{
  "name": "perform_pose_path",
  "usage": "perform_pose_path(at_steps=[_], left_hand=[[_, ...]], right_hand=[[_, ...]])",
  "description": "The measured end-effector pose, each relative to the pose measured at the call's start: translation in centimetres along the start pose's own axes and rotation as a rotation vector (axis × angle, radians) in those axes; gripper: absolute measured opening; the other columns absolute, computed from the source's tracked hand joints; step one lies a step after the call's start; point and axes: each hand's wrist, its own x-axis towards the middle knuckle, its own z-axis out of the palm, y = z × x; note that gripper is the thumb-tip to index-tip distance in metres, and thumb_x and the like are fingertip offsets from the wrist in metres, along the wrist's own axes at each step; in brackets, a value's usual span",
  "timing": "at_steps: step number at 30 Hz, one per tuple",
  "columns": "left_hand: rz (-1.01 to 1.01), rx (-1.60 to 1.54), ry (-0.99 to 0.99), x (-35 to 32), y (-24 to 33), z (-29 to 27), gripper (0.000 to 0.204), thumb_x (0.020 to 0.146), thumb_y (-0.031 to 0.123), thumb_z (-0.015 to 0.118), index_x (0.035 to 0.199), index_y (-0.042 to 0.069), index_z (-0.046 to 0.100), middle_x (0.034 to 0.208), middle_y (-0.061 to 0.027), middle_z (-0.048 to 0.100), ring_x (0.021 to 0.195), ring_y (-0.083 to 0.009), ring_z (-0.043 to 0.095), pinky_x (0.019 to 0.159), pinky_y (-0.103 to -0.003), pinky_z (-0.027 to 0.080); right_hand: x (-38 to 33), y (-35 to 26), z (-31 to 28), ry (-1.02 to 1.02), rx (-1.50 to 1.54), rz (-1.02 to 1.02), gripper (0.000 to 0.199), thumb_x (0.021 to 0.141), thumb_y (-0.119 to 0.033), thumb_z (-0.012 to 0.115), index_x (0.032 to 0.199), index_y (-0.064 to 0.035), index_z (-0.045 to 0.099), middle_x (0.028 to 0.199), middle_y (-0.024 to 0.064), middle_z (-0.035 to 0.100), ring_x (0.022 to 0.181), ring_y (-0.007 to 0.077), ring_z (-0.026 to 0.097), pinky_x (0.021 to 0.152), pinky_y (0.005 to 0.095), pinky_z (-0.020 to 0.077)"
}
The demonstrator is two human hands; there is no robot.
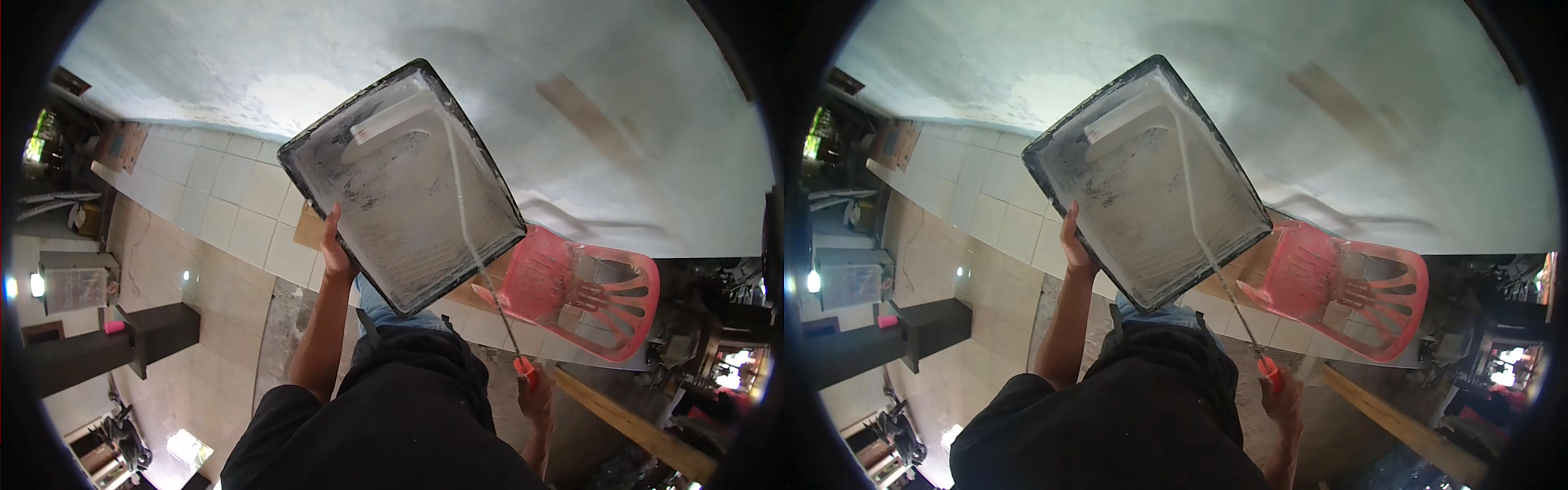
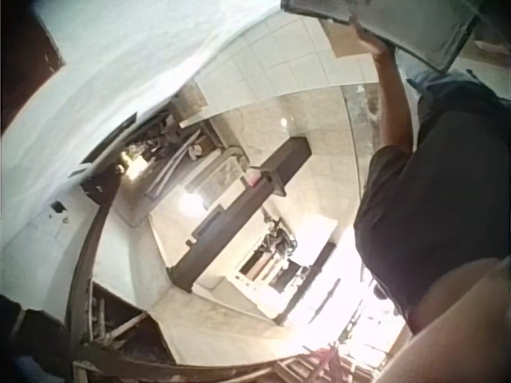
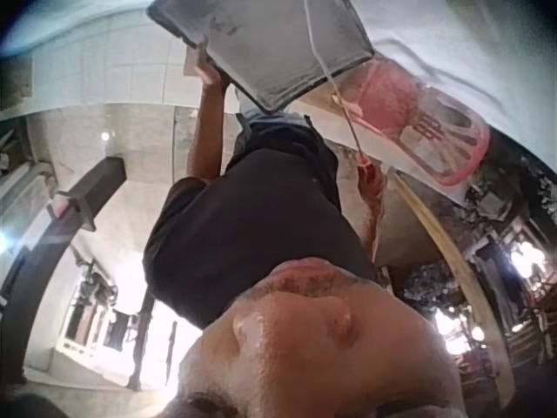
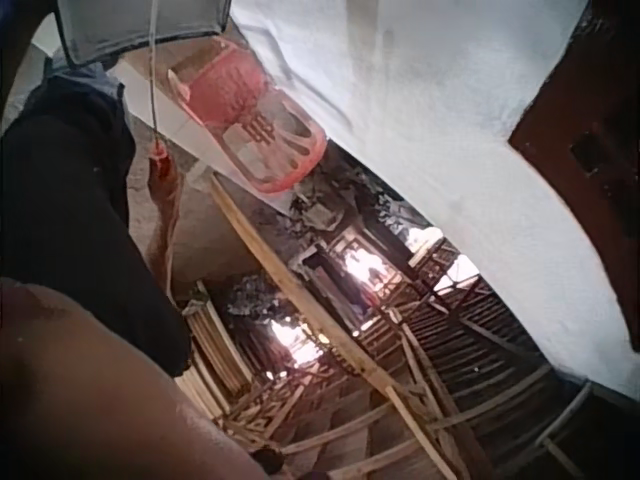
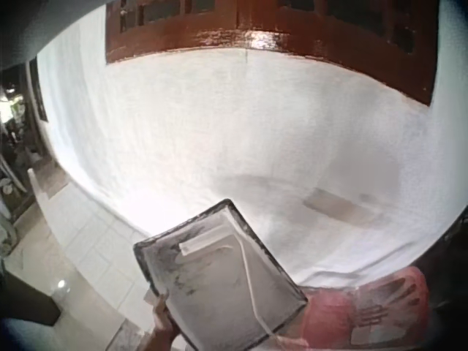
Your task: The person paints a white wall using a paint roller, dipping the roller into a paint tray to load it with paint before applying it to the wall.
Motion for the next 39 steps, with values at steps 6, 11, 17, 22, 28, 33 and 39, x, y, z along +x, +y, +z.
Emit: perform_pose_path(at_steps=[6, 11, 17, 22, 28, 33, 39], left_hand=[[0.057, -0.065, 0.040, 0.1, -0.6, 0.5, 0.055, 0.087, 0.039, 0.048, 0.127, 0.001, 0.043, 0.121, -0.0130, 0.053, 0.109, -0.0280, 0.053, 0.094, -0.039, 0.042], [0.073, -0.095, 0.118, 0.5, -1.0, 1.0, 0.052, 0.082, 0.034, 0.054, 0.123, 0.003, 0.046, 0.116, -0.0121, 0.055, 0.108, -0.0278, 0.053, 0.093, -0.040, 0.042], [0.078, -0.157, 0.137, 0.6, -1.1, 1.0, 0.056, 0.075, 0.030, 0.058, 0.122, 0.003, 0.046, 0.114, -0.0120, 0.054, 0.106, -0.0277, 0.052, 0.091, -0.039, 0.042], [0.036, -0.153, 0.108, 0.8, -1.3, 0.0, 0.057, 0.074, 0.029, 0.056, 0.124, 0.003, 0.045, 0.116, -0.0123, 0.053, 0.109, -0.0286, 0.050, 0.093, -0.040, 0.040], [0.027, -0.156, 0.035, 1.0, -1.4, -1.0, 0.053, 0.075, 0.027, 0.055, 0.121, 0.002, 0.047, 0.114, -0.0121, 0.054, 0.108, -0.0283, 0.051, 0.092, -0.040, 0.040], [0.003, -0.142, 0.060, 0.9, -1.2, -1.3, 0.051, 0.075, 0.026, 0.055, 0.119, 0.001, 0.049, 0.111, -0.0121, 0.056, 0.105, -0.0278, 0.053, 0.091, -0.039, 0.042], [0.000, -0.133, 0.065, 0.9, -0.9, -1.4, 0.050, 0.075, 0.026, 0.055, 0.117, 0.001, 0.049, 0.109, -0.0120, 0.057, 0.102, -0.0276, 0.055, 0.089, -0.039, 0.043]], right_hand=[[-0.2, -0.5, 0.4, -0.005, -0.077, -0.013, 0.023, 0.083, -0.023, 0.063, 0.095, -0.0045, 0.057, 0.076, 0.0190, 0.059, 0.068, 0.0376, 0.061, 0.055, 0.0385, 0.0461], [-0.1, -0.2, 0.6, -0.001, -0.059, 0.070, 0.024, 0.086, -0.026, 0.060, 0.094, -0.0040, 0.057, 0.076, 0.0185, 0.058, 0.066, 0.0364, 0.060, 0.056, 0.0384, 0.0457], [0.3, -1.3, 1.0, -0.005, -0.042, 0.105, 0.026, 0.088, -0.030, 0.057, 0.091, -0.0036, 0.056, 0.074, 0.0200, 0.058, 0.068, 0.0398, 0.060, 0.056, 0.0407, 0.0454], [0.4, -2.2, 1.5, -0.080, -0.088, 0.160, 0.027, 0.088, -0.030, 0.058, 0.091, -0.0029, 0.055, 0.070, 0.0217, 0.059, 0.069, 0.0422, 0.061, 0.054, 0.0420, 0.0447], [0.9, -2.9, 1.7, -0.076, -0.073, 0.103, 0.026, 0.086, -0.029, 0.060, 0.089, -0.0041, 0.055, 0.069, 0.0219, 0.058, 0.067, 0.0418, 0.060, 0.053, 0.0429, 0.0439], [1.7, -4.7, 1.3, -0.070, -0.069, -0.008, 0.029, 0.088, -0.030, 0.055, 0.092, -0.0018, 0.057, 0.065, 0.0200, 0.055, 0.062, 0.0409, 0.057, 0.054, 0.0413, 0.0425], [2.5, -6.3, 0.9, -0.155, -0.141, 0.012, 0.030, 0.088, -0.031, 0.057, 0.095, -0.0023, 0.057, 0.071, 0.0216, 0.059, 0.069, 0.0409, 0.060, 0.057, 0.0409, 0.0442]])
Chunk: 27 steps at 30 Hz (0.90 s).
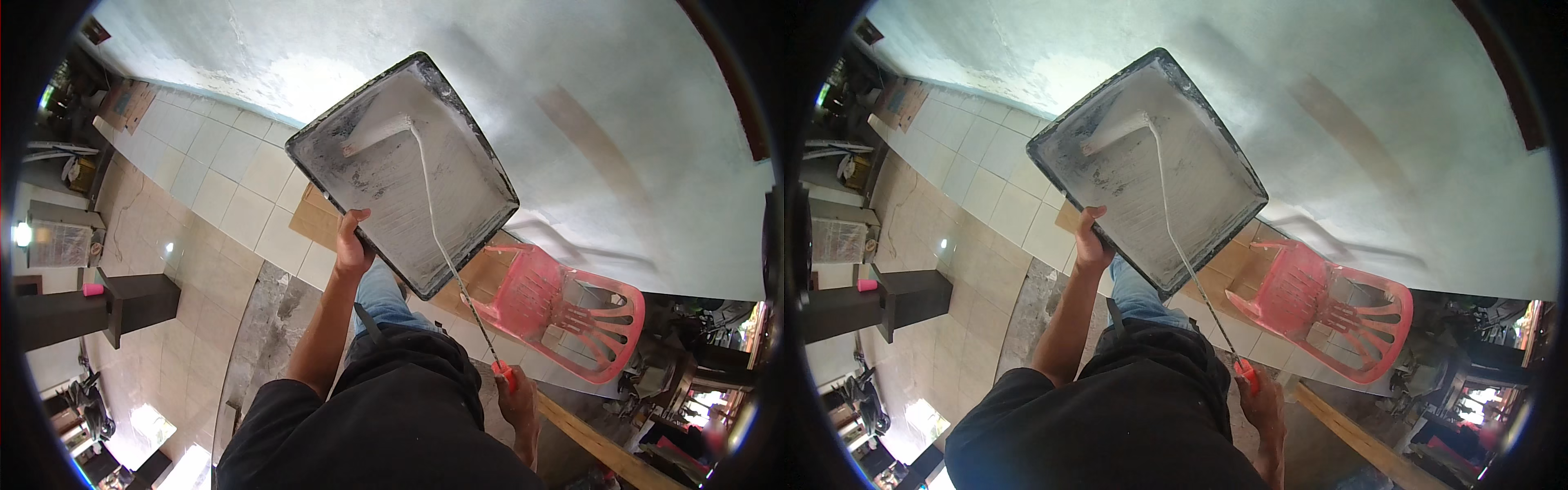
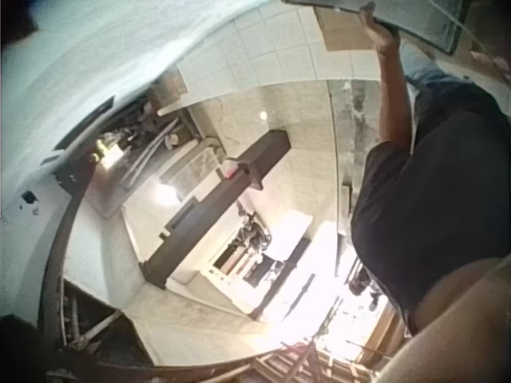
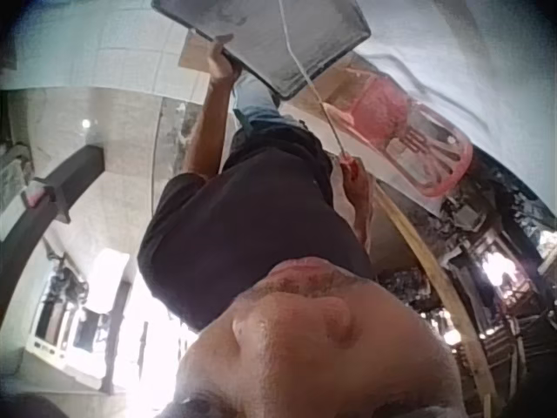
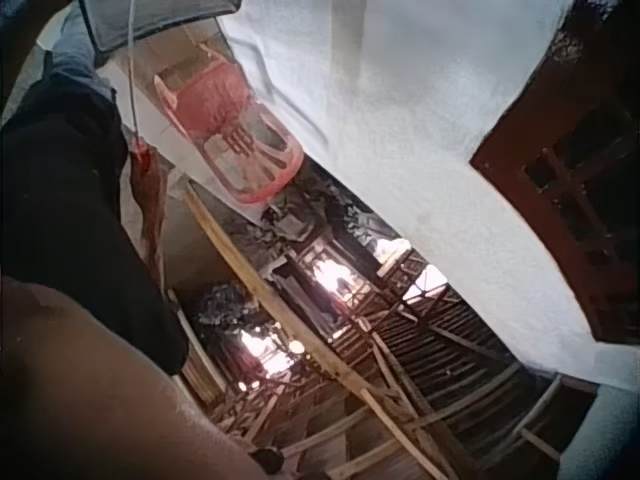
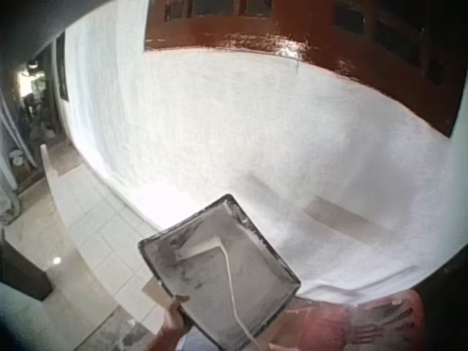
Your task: The person paints a white wall using a paint roller, dipping the roller into a paint tray to load it with paint before applying it to the wall.
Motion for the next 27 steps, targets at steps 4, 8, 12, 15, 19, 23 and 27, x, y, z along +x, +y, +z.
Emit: perform_pose_path(at_steps=[4, 8, 12, 15, 19, 23, 27], left_hand=[[0.009, 0.010, -0.008, 0.0, 0.1, -0.2, 0.049, 0.074, 0.026, 0.055, 0.116, 0.001, 0.050, 0.108, -0.0121, 0.057, 0.101, -0.0277, 0.056, 0.088, -0.039, 0.044], [0.025, 0.019, 0.000, 0.2, -0.1, -0.6, 0.048, 0.075, 0.026, 0.054, 0.116, 0.001, 0.050, 0.108, -0.0122, 0.057, 0.101, -0.0276, 0.056, 0.087, -0.040, 0.045], [0.018, 0.017, -0.033, 0.5, -0.1, -1.0, 0.048, 0.075, 0.026, 0.052, 0.116, 0.000, 0.049, 0.108, -0.0130, 0.057, 0.102, -0.0283, 0.055, 0.089, -0.040, 0.044], [0.011, 0.031, -0.054, 0.6, -0.1, -1.0, 0.050, 0.075, 0.026, 0.051, 0.118, 0.000, 0.048, 0.110, -0.0136, 0.056, 0.103, -0.0290, 0.055, 0.090, -0.040, 0.043], [0.035, 0.033, -0.097, 0.5, 0.2, -0.6, 0.055, 0.074, 0.026, 0.051, 0.122, 0.000, 0.045, 0.113, -0.0143, 0.055, 0.106, -0.0296, 0.053, 0.092, -0.041, 0.042], [0.000, 0.049, -0.073, 0.2, 0.6, 0.0, 0.057, 0.074, 0.026, 0.052, 0.123, 0.000, 0.044, 0.114, -0.0145, 0.054, 0.107, -0.0295, 0.052, 0.093, -0.041, 0.042], [0.000, 0.065, -0.071, 0.1, 0.7, 0.2, 0.056, 0.074, 0.027, 0.052, 0.123, 0.000, 0.045, 0.114, -0.0142, 0.054, 0.108, -0.0296, 0.052, 0.093, -0.041, 0.041]], right_hand=[[0.3, -0.4, 0.0, -0.028, -0.022, 0.012, 0.032, 0.088, -0.033, 0.057, 0.096, -0.0025, 0.057, 0.071, 0.0214, 0.059, 0.069, 0.0406, 0.061, 0.057, 0.0410, 0.0444], [0.6, -0.8, -0.2, -0.026, -0.013, 0.006, 0.032, 0.088, -0.034, 0.058, 0.096, -0.0031, 0.057, 0.074, 0.0219, 0.060, 0.072, 0.0422, 0.060, 0.057, 0.0432, 0.0447], [0.7, -1.0, -0.2, -0.024, -0.018, 0.046, 0.030, 0.087, -0.031, 0.059, 0.098, -0.0034, 0.058, 0.076, 0.0225, 0.061, 0.076, 0.0434, 0.060, 0.059, 0.0446, 0.0453], [0.7, -1.1, 0.0, -0.039, 0.068, -0.024, 0.030, 0.090, -0.033, 0.054, 0.096, -0.0039, 0.057, 0.074, 0.0219, 0.059, 0.072, 0.0432, 0.058, 0.059, 0.0427, 0.0444], [0.9, -0.9, 0.1, -0.056, 0.076, -0.033, 0.030, 0.090, -0.033, 0.054, 0.096, -0.0036, 0.057, 0.076, 0.0222, 0.060, 0.073, 0.0426, 0.058, 0.060, 0.0425, 0.0444], [0.9, -0.6, -0.1, -0.067, 0.014, -0.009, 0.030, 0.088, -0.030, 0.058, 0.102, -0.0033, 0.058, 0.078, 0.0223, 0.062, 0.078, 0.0428, 0.060, 0.061, 0.0449, 0.0457], [0.6, 0.2, 0.2, -0.079, 0.041, 0.005, 0.031, 0.089, -0.031, 0.057, 0.101, -0.0028, 0.058, 0.077, 0.0231, 0.061, 0.078, 0.0431, 0.059, 0.060, 0.0449, 0.0451]])
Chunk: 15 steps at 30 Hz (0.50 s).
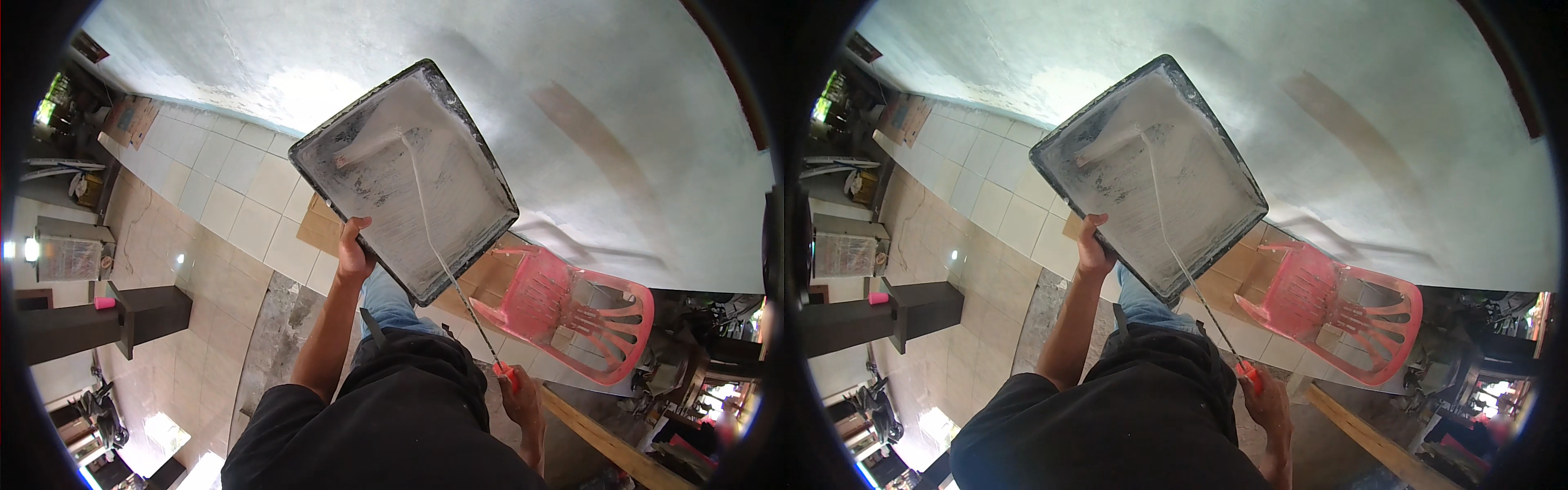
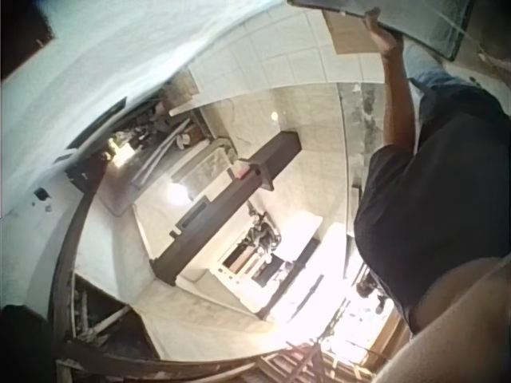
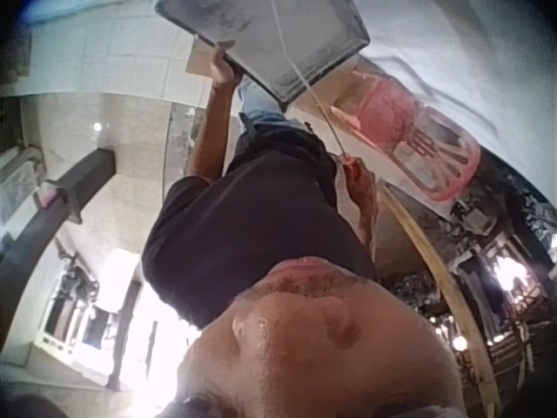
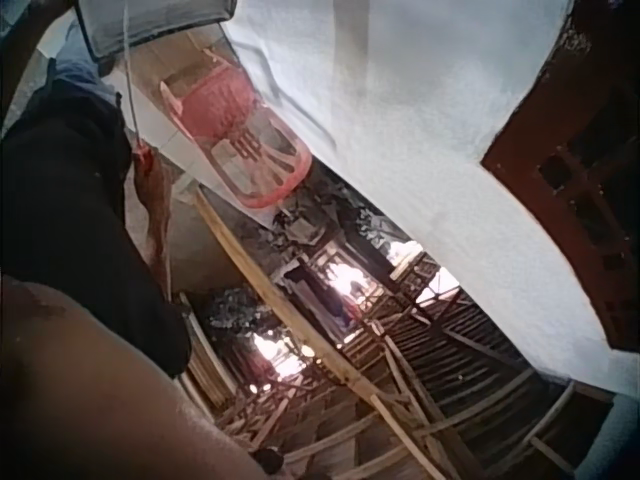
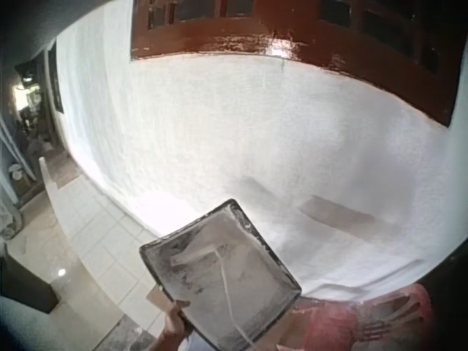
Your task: The person paints a white wall using a paint roller, dipping the roller into a paint tray to load it with paint before applying it to the wall.
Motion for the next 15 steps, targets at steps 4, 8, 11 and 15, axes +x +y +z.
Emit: perform_pose_path(at_steps=[4, 8, 11, 15], left_hand=[[-0.045, -0.027, 0.022, 0.0, -0.1, 0.2, 0.055, 0.074, 0.027, 0.052, 0.122, 0.001, 0.046, 0.114, -0.0135, 0.055, 0.108, -0.0293, 0.052, 0.093, -0.041, 0.041], [-0.049, -0.035, 0.032, 0.0, -0.1, 0.6, 0.055, 0.073, 0.027, 0.053, 0.122, 0.002, 0.046, 0.113, -0.0129, 0.055, 0.107, -0.0290, 0.053, 0.093, -0.041, 0.042], [-0.062, -0.033, 0.052, -0.2, 0.1, 1.1, 0.055, 0.073, 0.027, 0.053, 0.121, 0.002, 0.047, 0.113, -0.0129, 0.055, 0.106, -0.0290, 0.053, 0.093, -0.041, 0.042], [-0.044, -0.014, 0.032, -0.4, 0.3, 1.6, 0.054, 0.074, 0.026, 0.052, 0.122, 0.002, 0.046, 0.116, -0.0132, 0.054, 0.109, -0.0293, 0.051, 0.093, -0.041, 0.041]], right_hand=[[-0.3, 1.4, 0.3, -0.035, 0.108, 0.009, 0.032, 0.090, -0.032, 0.055, 0.099, -0.0015, 0.057, 0.073, 0.0228, 0.060, 0.072, 0.0420, 0.060, 0.058, 0.0441, 0.0446], [-0.8, 2.7, 0.5, -0.128, 0.388, 0.026, 0.041, 0.095, -0.041, 0.043, 0.091, -0.0020, 0.056, 0.057, 0.0080, 0.053, 0.047, 0.0190, 0.052, 0.046, 0.0326, 0.0403], [-1.6, 3.3, 0.8, -0.307, 0.715, 0.229, 0.047, 0.095, -0.047, 0.040, 0.090, -0.0030, 0.057, 0.057, 0.0035, 0.050, 0.042, 0.0135, 0.047, 0.041, 0.0278, 0.0361], [-2.8, 3.9, 1.5, -0.354, 1.077, 0.371, 0.056, 0.092, -0.057, 0.038, 0.087, -0.0041, 0.055, 0.055, 0.0022, 0.046, 0.039, 0.0111, 0.040, 0.037, 0.0252, 0.0291]])
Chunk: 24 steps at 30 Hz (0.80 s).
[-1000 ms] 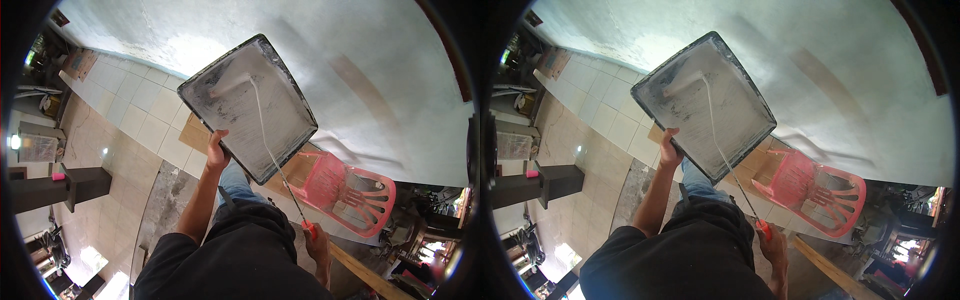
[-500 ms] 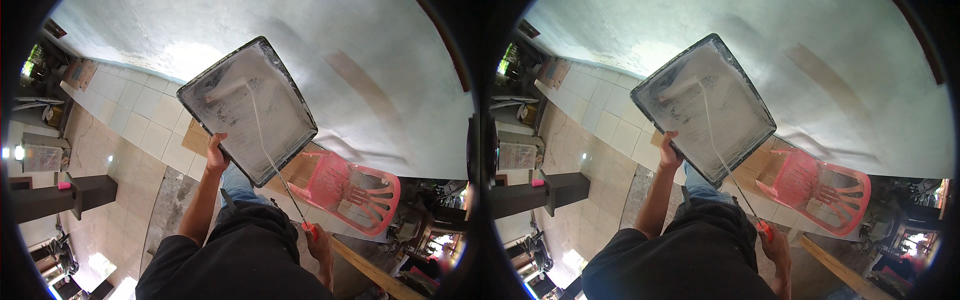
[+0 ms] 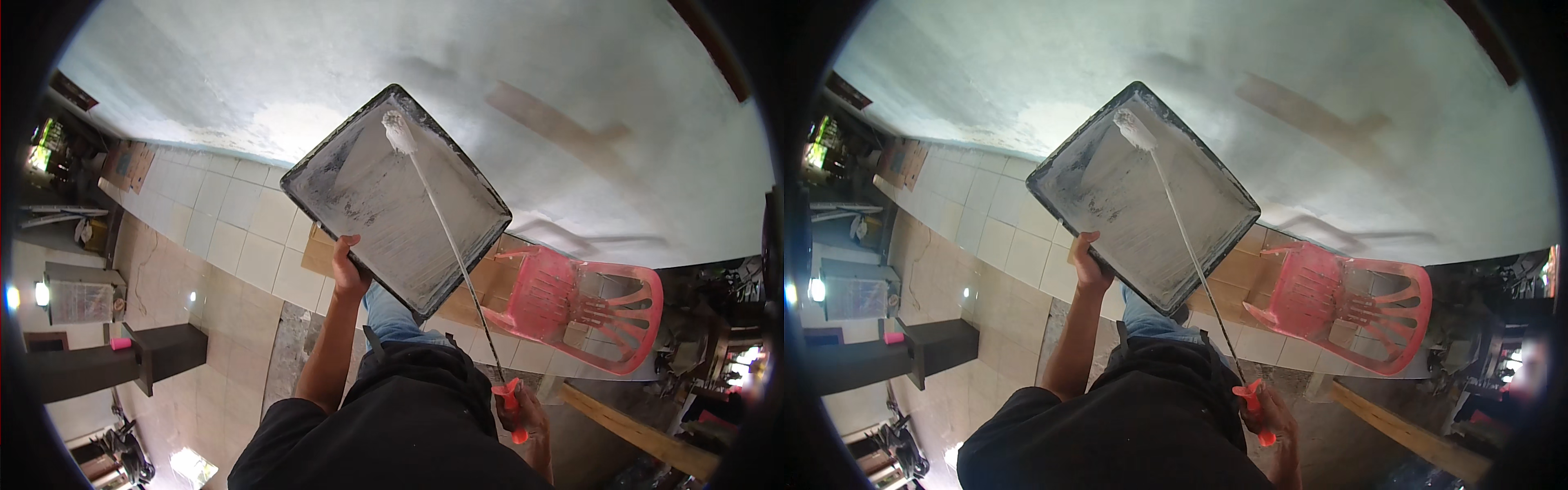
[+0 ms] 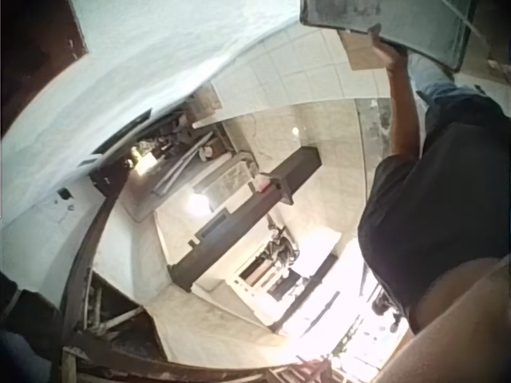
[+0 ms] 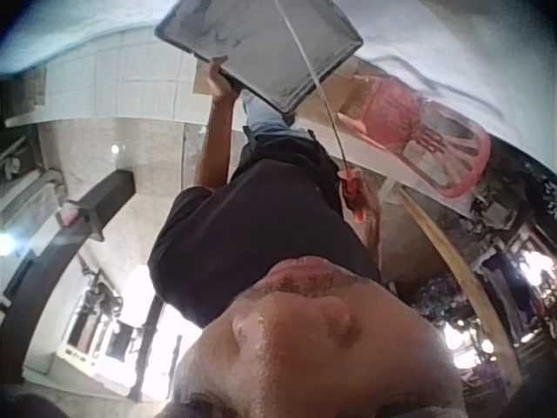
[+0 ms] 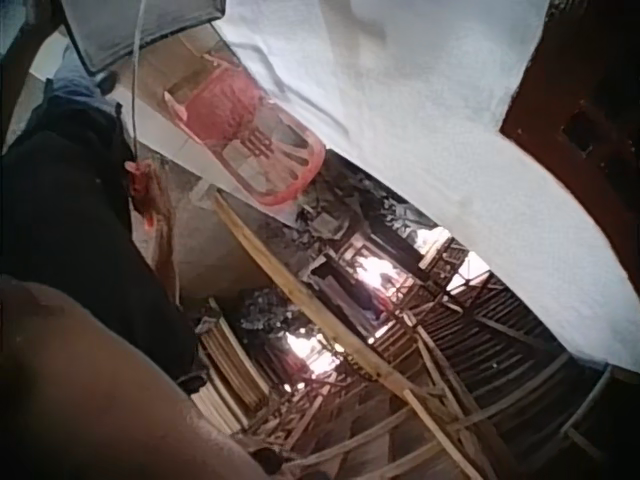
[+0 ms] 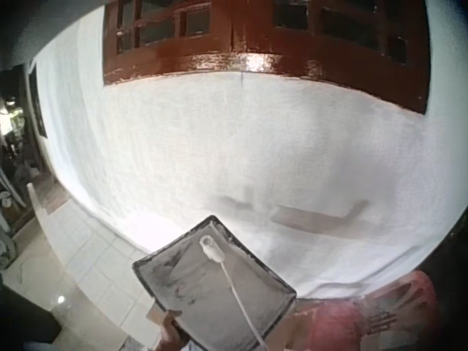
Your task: The person paints a white wall using a paint roller, dipping the roller into a paint tray to load it with paint before applying it to the wall.
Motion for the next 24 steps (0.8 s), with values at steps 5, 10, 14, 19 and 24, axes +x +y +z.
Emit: perform_pose_path(at_steps=[5, 10, 14, 19, 24], left_hand=[[0.005, -0.002, -0.039, -0.3, 0.2, 0.4, 0.055, 0.074, 0.023, 0.052, 0.124, 0.002, 0.044, 0.119, -0.0133, 0.053, 0.111, -0.0298, 0.049, 0.096, -0.042, 0.039], [-0.006, -0.018, -0.118, -0.7, 0.3, 0.8, 0.055, 0.075, 0.023, 0.052, 0.125, 0.002, 0.043, 0.120, -0.0132, 0.052, 0.112, -0.0309, 0.049, 0.096, -0.042, 0.038], [-0.026, 0.000, -0.094, -0.8, 0.4, 1.0, 0.056, 0.074, 0.024, 0.052, 0.125, 0.003, 0.043, 0.119, -0.0129, 0.052, 0.113, -0.0308, 0.049, 0.096, -0.043, 0.038], [-0.039, 0.008, -0.124, -0.9, 0.4, 1.1, 0.057, 0.073, 0.025, 0.053, 0.125, 0.004, 0.044, 0.118, -0.0122, 0.053, 0.112, -0.0306, 0.049, 0.095, -0.043, 0.039], [-0.052, 0.007, -0.106, -1.2, 0.6, 1.3, 0.058, 0.073, 0.025, 0.053, 0.126, 0.005, 0.043, 0.118, -0.0121, 0.052, 0.112, -0.0310, 0.049, 0.095, -0.043, 0.039]], right_hand=[[-0.7, 1.4, -0.4, -0.095, 0.140, 0.051, 0.062, 0.084, -0.065, 0.044, 0.085, -0.0046, 0.055, 0.055, 0.0024, 0.046, 0.037, 0.0121, 0.038, 0.034, 0.0252, 0.0266], [-1.2, 2.6, -0.5, -0.164, 0.204, 0.057, 0.064, 0.086, -0.067, 0.038, 0.079, -0.0051, 0.053, 0.050, 0.0001, 0.040, 0.035, 0.0094, 0.034, 0.032, 0.0244, 0.0257], [-1.6, 3.5, -0.6, -0.257, 0.257, 0.068, 0.068, 0.084, -0.071, 0.037, 0.075, -0.0054, 0.052, 0.048, -0.0006, 0.039, 0.034, 0.0080, 0.032, 0.031, 0.0228, 0.0270], [-1.9, 4.3, -0.6, -0.258, 0.266, 0.143, 0.071, 0.080, -0.074, 0.038, 0.074, -0.0055, 0.052, 0.048, -0.0014, 0.040, 0.034, 0.0069, 0.032, 0.031, 0.0219, 0.0271], [-2.2, 4.6, -0.6, -0.317, 0.343, 0.170, 0.069, 0.081, -0.073, 0.039, 0.075, -0.0056, 0.052, 0.048, -0.0016, 0.040, 0.034, 0.0064, 0.033, 0.031, 0.0211, 0.0281]])
